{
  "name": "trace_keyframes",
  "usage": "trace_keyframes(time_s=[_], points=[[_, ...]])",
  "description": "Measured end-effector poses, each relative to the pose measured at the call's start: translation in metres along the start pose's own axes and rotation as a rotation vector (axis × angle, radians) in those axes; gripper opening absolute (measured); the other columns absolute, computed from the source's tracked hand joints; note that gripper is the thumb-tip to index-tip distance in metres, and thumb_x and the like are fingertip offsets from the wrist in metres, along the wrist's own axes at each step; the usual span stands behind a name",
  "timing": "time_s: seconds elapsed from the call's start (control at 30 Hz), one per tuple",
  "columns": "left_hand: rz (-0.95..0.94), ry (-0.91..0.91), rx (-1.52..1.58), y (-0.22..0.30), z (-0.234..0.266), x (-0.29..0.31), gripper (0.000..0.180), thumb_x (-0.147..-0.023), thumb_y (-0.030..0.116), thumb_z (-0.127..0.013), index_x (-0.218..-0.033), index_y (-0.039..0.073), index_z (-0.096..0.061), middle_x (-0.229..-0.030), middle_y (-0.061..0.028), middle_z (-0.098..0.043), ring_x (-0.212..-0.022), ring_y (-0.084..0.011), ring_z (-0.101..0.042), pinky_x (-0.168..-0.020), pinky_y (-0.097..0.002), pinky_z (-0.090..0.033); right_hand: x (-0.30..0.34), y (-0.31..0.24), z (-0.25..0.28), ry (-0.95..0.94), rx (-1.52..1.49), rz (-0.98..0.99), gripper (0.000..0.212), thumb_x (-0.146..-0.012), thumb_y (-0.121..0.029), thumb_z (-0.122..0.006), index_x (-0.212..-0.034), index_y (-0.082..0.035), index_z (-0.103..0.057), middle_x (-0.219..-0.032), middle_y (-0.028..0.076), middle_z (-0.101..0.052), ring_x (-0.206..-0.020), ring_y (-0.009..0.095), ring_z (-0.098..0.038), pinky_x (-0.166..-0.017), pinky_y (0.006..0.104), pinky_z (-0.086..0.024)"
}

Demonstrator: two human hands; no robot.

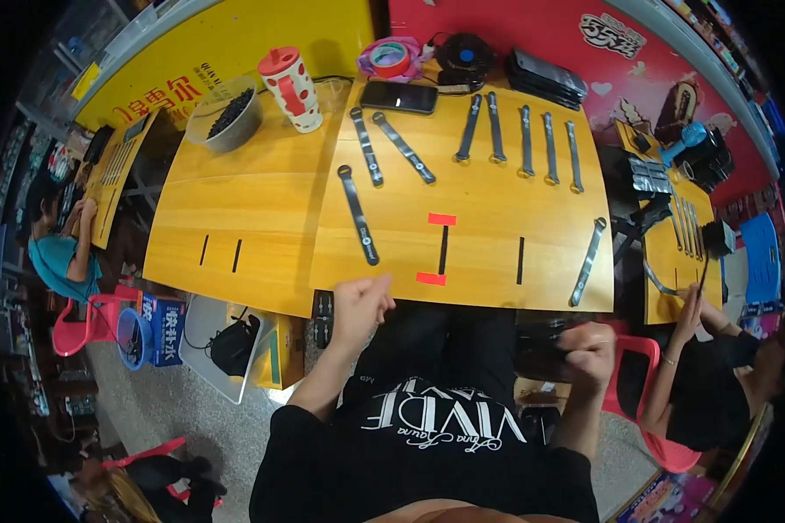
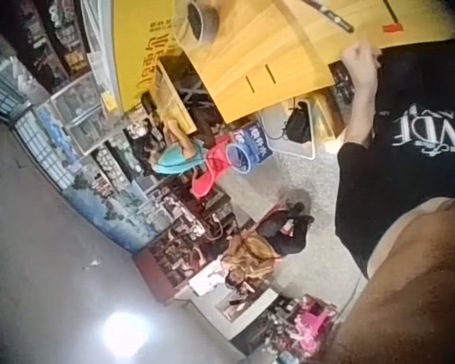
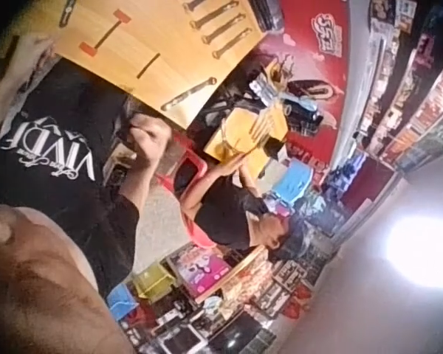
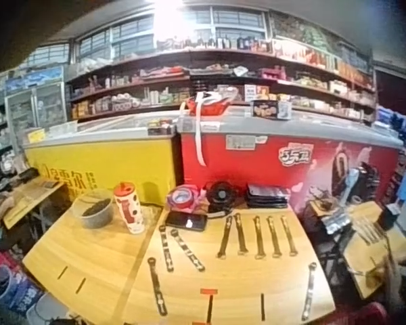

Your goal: Manually attaching flexible black strips to a base plate.

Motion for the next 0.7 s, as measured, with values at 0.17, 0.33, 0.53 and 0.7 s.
trace_keyframes(time_s=[0.17, 0.33, 0.53, 0.7], points=[[-0.910, -0.646, -0.550, 0.063, -0.107, 0.040, 0.027, -0.089, 0.016, -0.065, -0.110, -0.001, -0.063, -0.099, -0.0121, -0.068, -0.082, -0.0235, -0.066, -0.071, -0.0311, -0.052, -0.038, 0.003, -0.074, -0.764, -0.120, -0.120, 0.031, -0.081, 0.002, -0.064, -0.058, 0.001, -0.043, -0.053, 0.009, -0.042, -0.046, 0.022, -0.043, -0.045, 0.0355, -0.029], [-0.046, -1.255, -0.230, 0.036, -0.089, 0.038, 0.017, -0.095, 0.007, -0.055, -0.093, -0.005, -0.068, -0.058, -0.0055, -0.060, -0.051, -0.0125, -0.057, -0.051, -0.0253, -0.044, -0.055, -0.008, -0.053, -0.573, -0.200, -0.138, 0.017, -0.082, 0.000, -0.065, -0.067, 0.000, -0.057, -0.063, 0.006, -0.056, -0.058, 0.017, -0.054, -0.054, 0.0287, -0.040], [-0.242, -0.689, -0.816, 0.036, -0.062, 0.036, 0.013, -0.091, 0.007, -0.056, -0.089, -0.003, -0.064, -0.061, -0.0140, -0.059, -0.053, -0.0258, -0.060, -0.052, -0.0340, -0.045, -0.124, 0.066, 0.030, 0.079, 1.251, -0.063, 0.009, -0.088, -0.004, -0.052, -0.087, 0.002, -0.059, -0.084, 0.021, -0.058, -0.076, 0.039, -0.060, -0.067, 0.0449, -0.048], [-0.536, -0.515, -1.129, 0.038, -0.064, 0.049, 0.020, -0.086, 0.007, -0.061, -0.103, -0.002, -0.065, -0.078, -0.0184, -0.064, -0.077, -0.0348, -0.064, -0.068, -0.0444, -0.051, -0.160, 0.115, 0.049, 0.143, 1.574, 0.051, 0.012, -0.084, -0.001, -0.051, -0.091, 0.001, -0.061, -0.090, 0.021, -0.055, -0.085, 0.041, -0.059, -0.072, 0.0481, -0.048]])
Point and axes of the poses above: each hand's wrist, its own x-axis away from the middle knuckle, its own z-axis out of the back of the hand, y = z × x, the point moved 4 cm from there along -x, towards the middle knuckle
